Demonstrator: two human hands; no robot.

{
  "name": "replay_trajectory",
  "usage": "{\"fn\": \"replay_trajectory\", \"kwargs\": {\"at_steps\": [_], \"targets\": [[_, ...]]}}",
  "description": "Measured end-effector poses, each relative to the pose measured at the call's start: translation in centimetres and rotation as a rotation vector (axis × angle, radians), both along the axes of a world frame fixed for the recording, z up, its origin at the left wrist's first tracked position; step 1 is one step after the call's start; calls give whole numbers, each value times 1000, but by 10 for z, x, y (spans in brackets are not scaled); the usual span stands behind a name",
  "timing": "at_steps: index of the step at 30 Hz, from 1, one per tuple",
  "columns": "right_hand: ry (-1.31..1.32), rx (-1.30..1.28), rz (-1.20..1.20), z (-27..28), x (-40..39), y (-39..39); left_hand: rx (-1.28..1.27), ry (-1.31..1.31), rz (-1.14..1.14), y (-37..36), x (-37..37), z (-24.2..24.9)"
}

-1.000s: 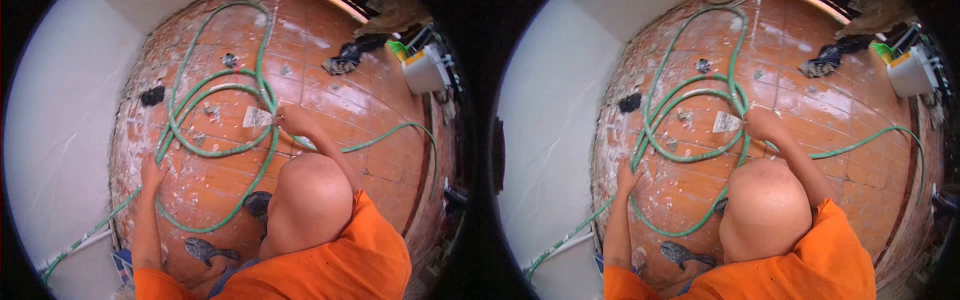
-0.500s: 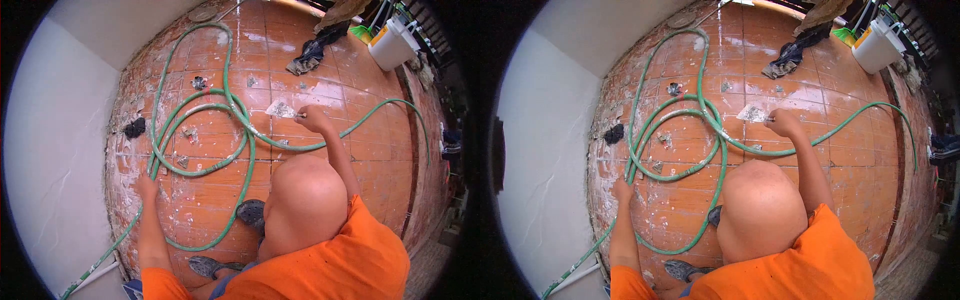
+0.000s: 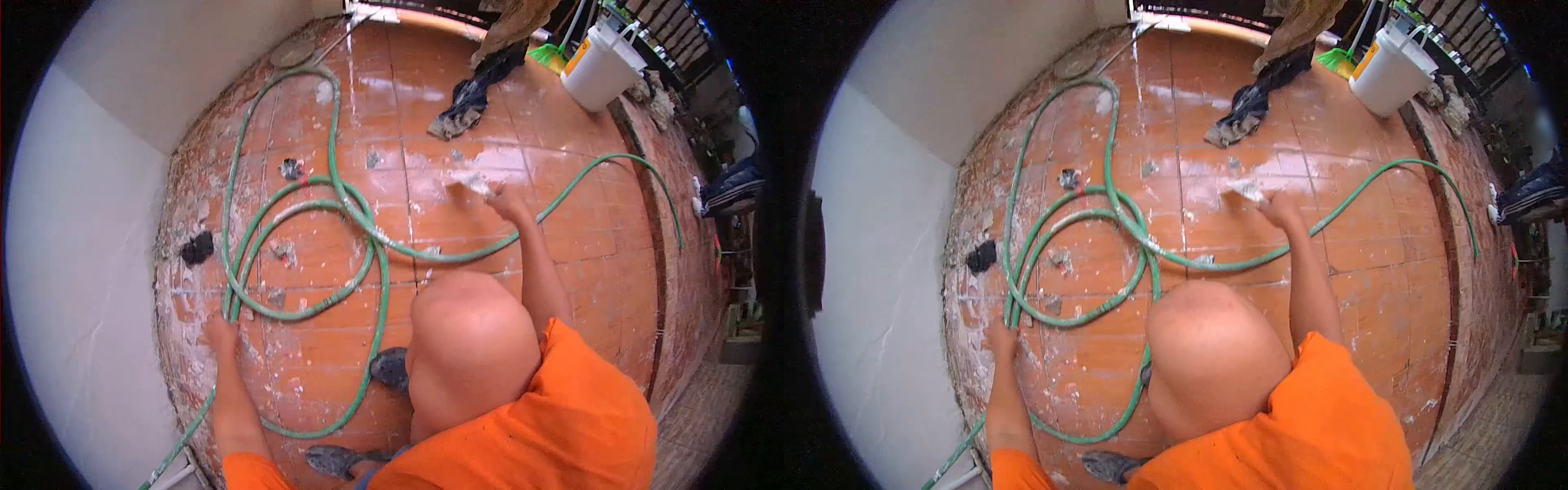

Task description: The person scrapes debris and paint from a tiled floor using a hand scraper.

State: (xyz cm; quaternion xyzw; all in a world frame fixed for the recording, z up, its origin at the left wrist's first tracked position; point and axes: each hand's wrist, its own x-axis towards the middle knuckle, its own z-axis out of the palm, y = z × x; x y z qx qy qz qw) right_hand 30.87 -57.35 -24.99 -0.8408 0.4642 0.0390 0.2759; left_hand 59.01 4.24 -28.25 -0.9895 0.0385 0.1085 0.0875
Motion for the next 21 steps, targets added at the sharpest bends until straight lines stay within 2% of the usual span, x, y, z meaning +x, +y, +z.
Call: {"fn": "replay_trajectory", "kwargs": {"at_steps": [3,5,7,10,11,13,15,18,20,21], "targets": [[49,51,6,-7,1,1,-27,39,0,3,8,-11],[-22,11,19,-12,0,8,-54,32,-12,-2,12,-14],[-86,-23,34,-12,3,7,-5,4,0,-15,4,-1],[-18,-17,26,-13,4,10,-6,-43,50,-37,-9,25],[-17,-10,12,-12,5,10,2,-44,62,-33,-3,18],[-16,23,39,-12,10,14,-200,-14,69,-9,10,-14],[7,60,14,-15,12,13,-377,123,260,0,31,-36],[-52,15,42,-30,11,13,-428,108,290,-42,18,4],[-56,65,-4,-27,17,22,-279,99,257,-74,5,34],[-57,112,-57,-24,19,25,-278,97,256,-74,6,28]]}}
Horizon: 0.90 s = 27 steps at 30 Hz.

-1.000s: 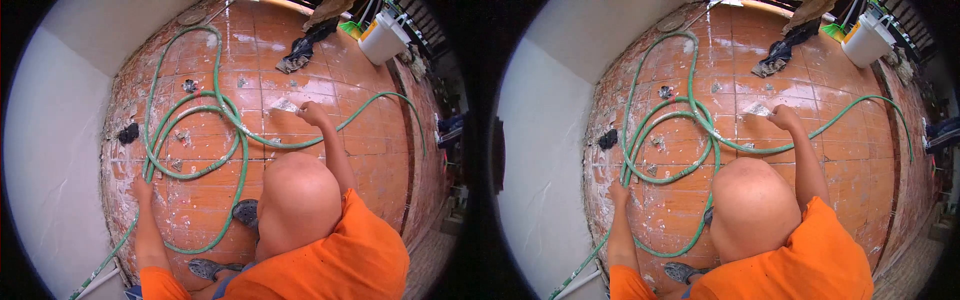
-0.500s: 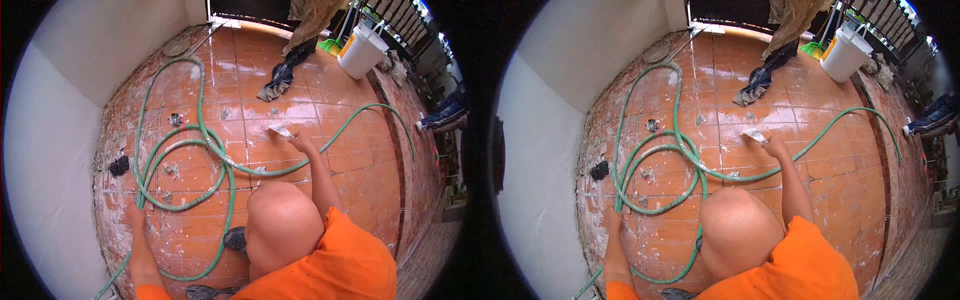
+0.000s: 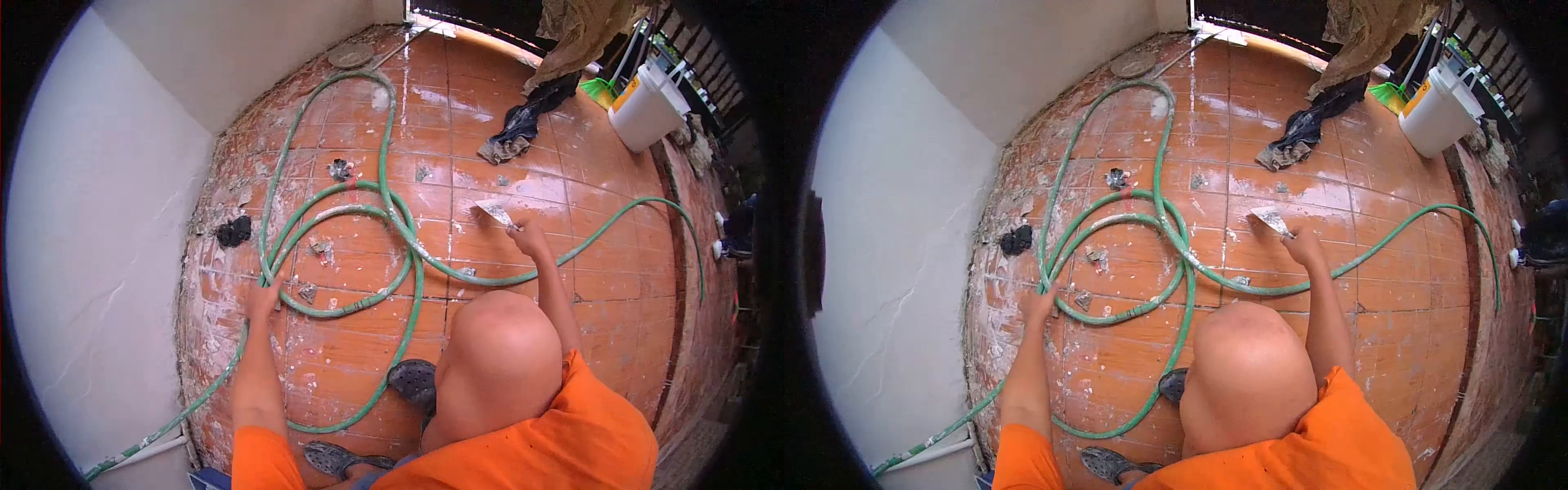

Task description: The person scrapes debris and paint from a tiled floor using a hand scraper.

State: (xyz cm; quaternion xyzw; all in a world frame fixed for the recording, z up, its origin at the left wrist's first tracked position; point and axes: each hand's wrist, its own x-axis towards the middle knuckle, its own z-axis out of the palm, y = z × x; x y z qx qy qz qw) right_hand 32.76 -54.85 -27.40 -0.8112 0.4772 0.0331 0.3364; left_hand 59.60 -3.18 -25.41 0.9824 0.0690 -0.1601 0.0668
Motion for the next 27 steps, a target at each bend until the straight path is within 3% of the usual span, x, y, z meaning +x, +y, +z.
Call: {"fn": "replay_trajectory", "kwargs": {"at_steps": [2,4,6,8,9,11,13,15,17,20,23,27], "targets": [[18,-22,25,3,2,1,130,-81,35,2,2,-28],[42,-48,43,13,2,-3,95,-35,5,26,24,-72],[-42,-99,159,29,-2,-4,67,20,-33,38,35,-83],[-51,-100,128,34,-7,-8,-107,92,17,35,39,-64],[-26,-156,139,29,-13,-17,-57,-8,35,19,28,-34],[7,-203,142,12,-23,-44,-237,9,-10,42,42,-36],[95,-261,294,-12,-38,-83,-198,-146,-132,54,35,6],[118,-232,294,-17,-42,-103,-414,-246,-209,79,27,26],[176,-197,311,-29,-40,-130,-524,-95,-176,66,-13,110],[256,-174,398,-7,-22,-149,-503,-228,-168,123,-54,145],[483,-300,728,-17,5,-192,-328,-288,-158,148,-85,202],[387,-283,845,-33,49,-219,-248,-274,-47,237,-131,222]]}}
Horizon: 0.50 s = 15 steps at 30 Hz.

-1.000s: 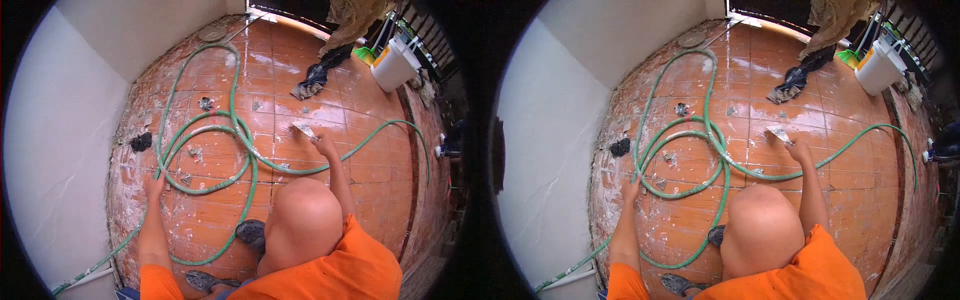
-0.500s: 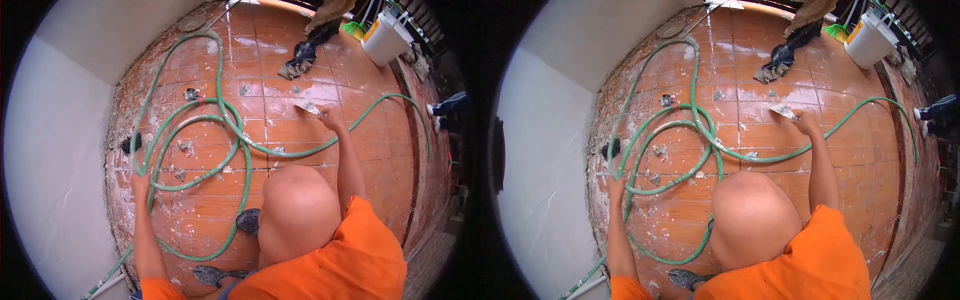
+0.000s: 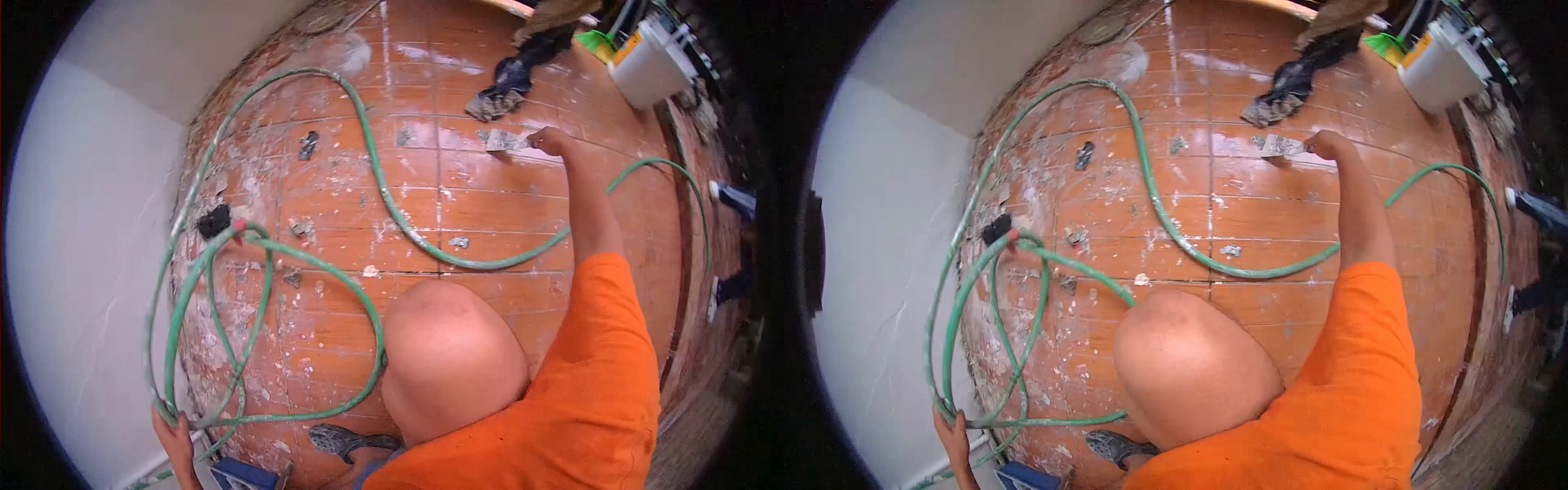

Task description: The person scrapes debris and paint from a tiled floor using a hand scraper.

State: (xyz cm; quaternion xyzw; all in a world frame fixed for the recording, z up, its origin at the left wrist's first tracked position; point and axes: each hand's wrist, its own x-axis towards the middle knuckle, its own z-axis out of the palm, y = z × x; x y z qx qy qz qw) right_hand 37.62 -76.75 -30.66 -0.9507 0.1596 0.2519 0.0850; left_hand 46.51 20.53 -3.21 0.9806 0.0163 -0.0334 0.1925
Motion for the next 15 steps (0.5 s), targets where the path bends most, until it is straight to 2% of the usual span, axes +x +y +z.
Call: {"fn": "replay_trajectory", "kwargs": {"at_steps": [2,3,4,5,6,8,9,11,13,15], "targets": [[-44,6,107,25,42,35,329,92,-42,34,-39,14],[-82,-13,182,38,62,57,281,157,-44,41,-58,22],[-52,1,-16,37,81,73,331,102,-144,49,-80,27],[-52,8,1,29,103,80,379,48,-247,55,-97,30],[-92,30,108,16,130,85,385,55,-228,49,-107,40],[-173,84,273,-17,182,102,786,385,-362,38,-128,65],[-217,109,328,-29,206,112,785,392,-341,43,-136,65],[-175,81,437,-14,250,165,635,559,-142,62,-159,70],[-197,120,473,-47,298,201,699,539,-196,81,-176,68],[-198,81,467,-2,307,258,787,608,-298,89,-184,71]]}}
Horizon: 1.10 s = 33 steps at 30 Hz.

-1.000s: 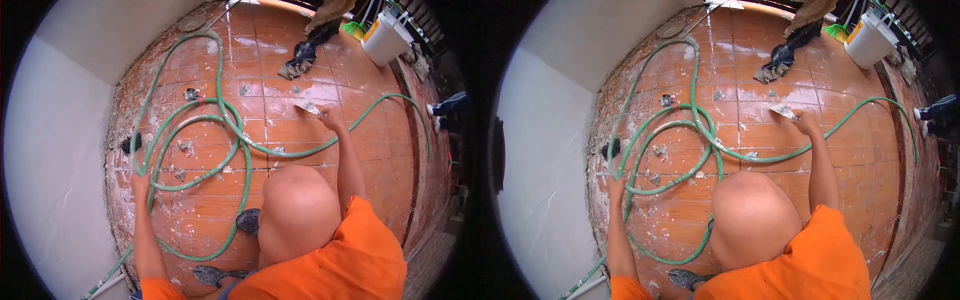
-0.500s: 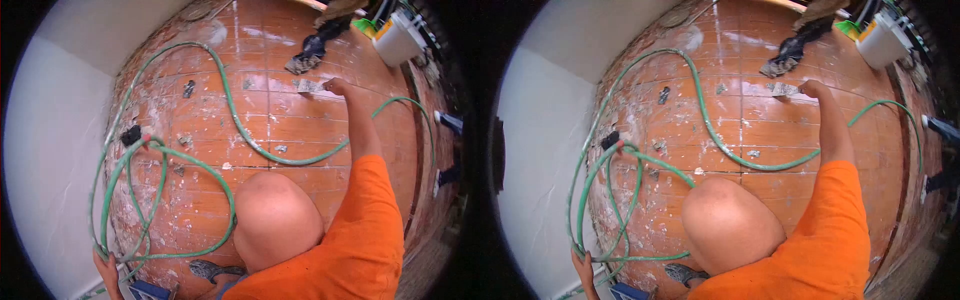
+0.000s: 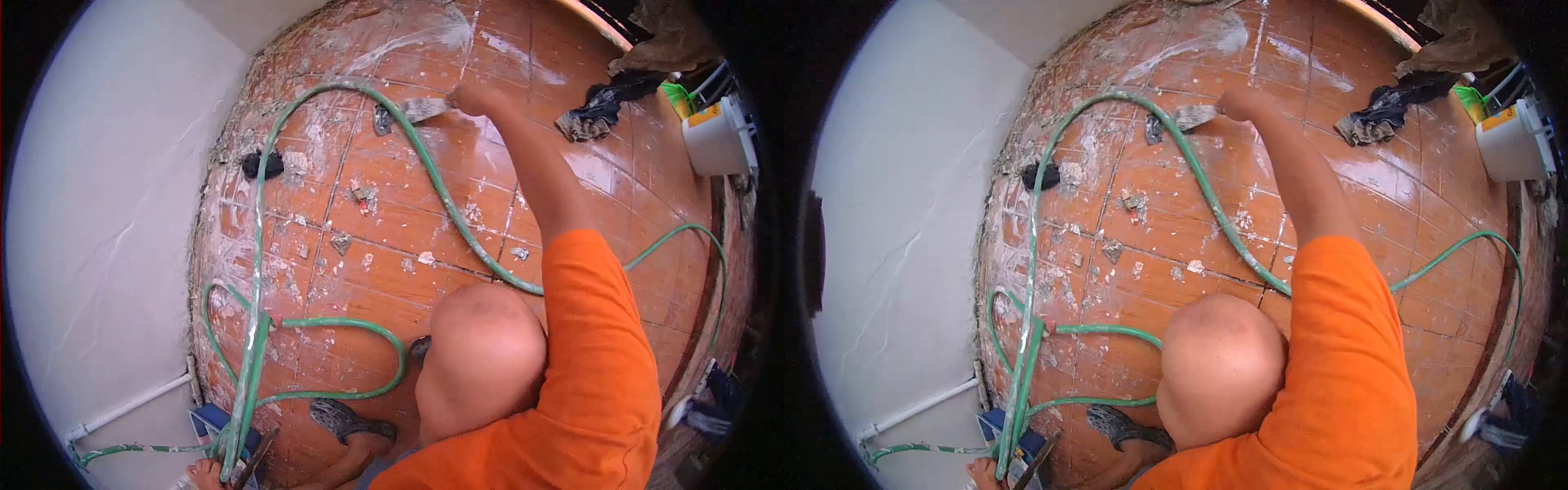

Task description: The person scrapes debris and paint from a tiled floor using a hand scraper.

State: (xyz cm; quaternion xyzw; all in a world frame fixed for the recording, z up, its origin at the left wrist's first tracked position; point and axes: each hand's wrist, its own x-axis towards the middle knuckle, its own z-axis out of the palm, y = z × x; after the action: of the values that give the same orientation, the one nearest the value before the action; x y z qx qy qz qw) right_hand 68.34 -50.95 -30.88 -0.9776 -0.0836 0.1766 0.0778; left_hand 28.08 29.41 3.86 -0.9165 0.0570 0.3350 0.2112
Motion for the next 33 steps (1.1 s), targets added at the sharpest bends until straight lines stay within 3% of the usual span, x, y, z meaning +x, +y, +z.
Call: {"fn": "replay_trajectory", "kwargs": {"at_steps": [2,4,5,6,7,9,10,11,12,13,14,15,16,18,20,21,23,24,26,27,28,30,33], "targets": [[-14,-37,-8,9,3,17,-13,10,86,10,-1,-5],[-77,53,-181,-8,2,-3,-13,36,-23,28,-11,-15],[-105,42,-218,-9,-5,-24,96,249,267,-48,26,-13],[-126,38,-251,-13,-19,-38,136,381,156,-45,33,-17],[-164,51,-186,20,-45,-36,173,508,44,-29,38,-26],[-202,164,-178,6,-77,-71,258,574,168,26,45,-63],[-261,307,-309,11,-104,-67,244,569,231,56,65,-92],[-89,117,-331,13,-114,-80,135,583,417,-6,126,-84],[-142,201,-350,5,-129,-93,-230,260,310,40,140,-131],[-180,292,-371,-4,-147,-93,-506,23,440,-56,186,-119],[-162,251,-431,1,-160,-85,-570,-125,346,-85,213,-134],[-149,210,-500,11,-171,-77,-726,-255,347,-90,235,-180],[-151,216,-492,17,-176,-68,-595,-265,515,-116,256,-207],[-141,243,-490,28,-185,-50,-736,-217,674,-159,280,-262],[-149,263,-483,41,-191,-30,-800,-108,841,-208,296,-275],[-99,242,-474,50,-192,-19,-805,-103,839,-210,304,-296],[-97,289,-436,47,-195,-15,-475,-165,704,-206,310,-352],[-96,285,-431,36,-196,-14,-478,-163,710,-221,307,-349],[-125,404,-481,17,-193,-13,-333,-635,720,-265,301,-335],[-119,348,-505,18,-189,-4,-414,-733,750,-272,306,-343],[-121,347,-507,23,-184,9,-416,-733,749,-287,307,-325],[-65,153,-486,33,-178,34,-492,-451,725,-310,308,-292],[-53,91,-434,40,-170,61,-524,-333,728,-292,323,-348]]}}
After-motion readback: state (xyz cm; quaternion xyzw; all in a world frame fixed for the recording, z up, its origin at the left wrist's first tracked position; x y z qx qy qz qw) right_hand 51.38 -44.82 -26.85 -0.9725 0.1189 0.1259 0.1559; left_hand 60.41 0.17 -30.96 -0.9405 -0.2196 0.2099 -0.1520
